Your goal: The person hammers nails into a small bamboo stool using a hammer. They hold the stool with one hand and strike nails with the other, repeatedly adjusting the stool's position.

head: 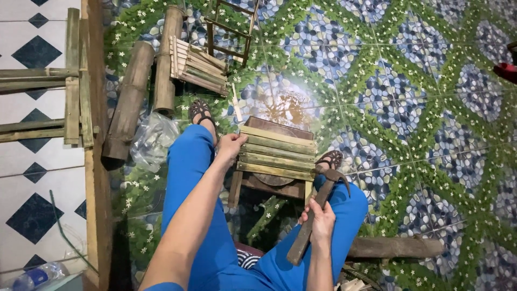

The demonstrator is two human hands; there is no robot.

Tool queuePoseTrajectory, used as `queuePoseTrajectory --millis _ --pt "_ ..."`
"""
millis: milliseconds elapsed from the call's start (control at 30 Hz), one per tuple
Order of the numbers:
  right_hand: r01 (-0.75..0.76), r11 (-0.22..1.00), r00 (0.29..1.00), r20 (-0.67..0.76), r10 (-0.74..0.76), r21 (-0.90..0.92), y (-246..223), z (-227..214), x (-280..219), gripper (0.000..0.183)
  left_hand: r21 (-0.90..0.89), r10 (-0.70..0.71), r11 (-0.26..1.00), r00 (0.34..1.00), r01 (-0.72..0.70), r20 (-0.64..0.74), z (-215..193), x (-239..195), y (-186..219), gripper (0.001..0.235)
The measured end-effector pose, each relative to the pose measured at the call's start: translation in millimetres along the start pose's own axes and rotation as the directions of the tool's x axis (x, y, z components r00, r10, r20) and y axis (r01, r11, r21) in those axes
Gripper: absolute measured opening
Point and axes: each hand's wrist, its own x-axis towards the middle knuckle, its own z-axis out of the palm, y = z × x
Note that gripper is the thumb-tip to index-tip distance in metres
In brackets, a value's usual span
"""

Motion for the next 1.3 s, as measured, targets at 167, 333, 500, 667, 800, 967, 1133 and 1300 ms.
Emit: queuePoseTrajectory --millis 167,333,500,667,800,967,1133,1300 --pt "-0.011 1.0 1.0 0.01 0.011 -0.007 -1.3 -1.5 -0.5 0.024 -0.053 -0.057 0.997 0.996 0.061 0.075 -5.4 -18.3 16.8 0.054" --pt "-0.002 1.0 1.0 0.0 0.002 -0.019 -2.9 0.2 -2.7 0.026 -0.114 -0.016 0.993 0.998 0.023 0.064 -2.1 -16.9 12.8 0.056" --pt "0.012 1.0 0.999 0.032 -0.011 -0.021 2.4 -4.8 2.1 0.02 -0.12 -0.036 0.992 0.999 0.04 0.032 -0.1 -14.6 12.8 0.054" --pt "0.012 1.0 1.0 0.008 -0.011 -0.017 2.3 -3.4 2.2 0.02 -0.05 -0.115 0.991 0.99 0.12 0.087 -5.3 -28.9 30.9 0.04" --pt "0.029 0.999 1.0 0.009 -0.028 -0.021 2.1 -2.5 1.8 0.02 0.02 -0.081 0.997 0.992 0.079 0.099 -2.6 -15.3 16.3 0.017" --pt "0.028 0.999 1.0 0.008 -0.028 -0.022 -0.3 -1.7 -1.5 0.019 -0.065 -0.071 0.995 0.992 0.078 0.107 -0.7 -18.0 15.6 0.011" --pt "0.025 0.999 0.999 0.021 -0.025 -0.02 0.7 -1.2 -0.7 0.02 -0.105 -0.064 0.992 0.995 0.072 0.08 0.1 -16.4 14.8 0.012" --pt "0.023 0.999 1.0 0.017 -0.022 -0.041 0.9 -2.8 -0.4 0.021 -0.028 -0.097 0.994 0.985 0.102 0.144 -5.7 -34.6 32.7 0.03"
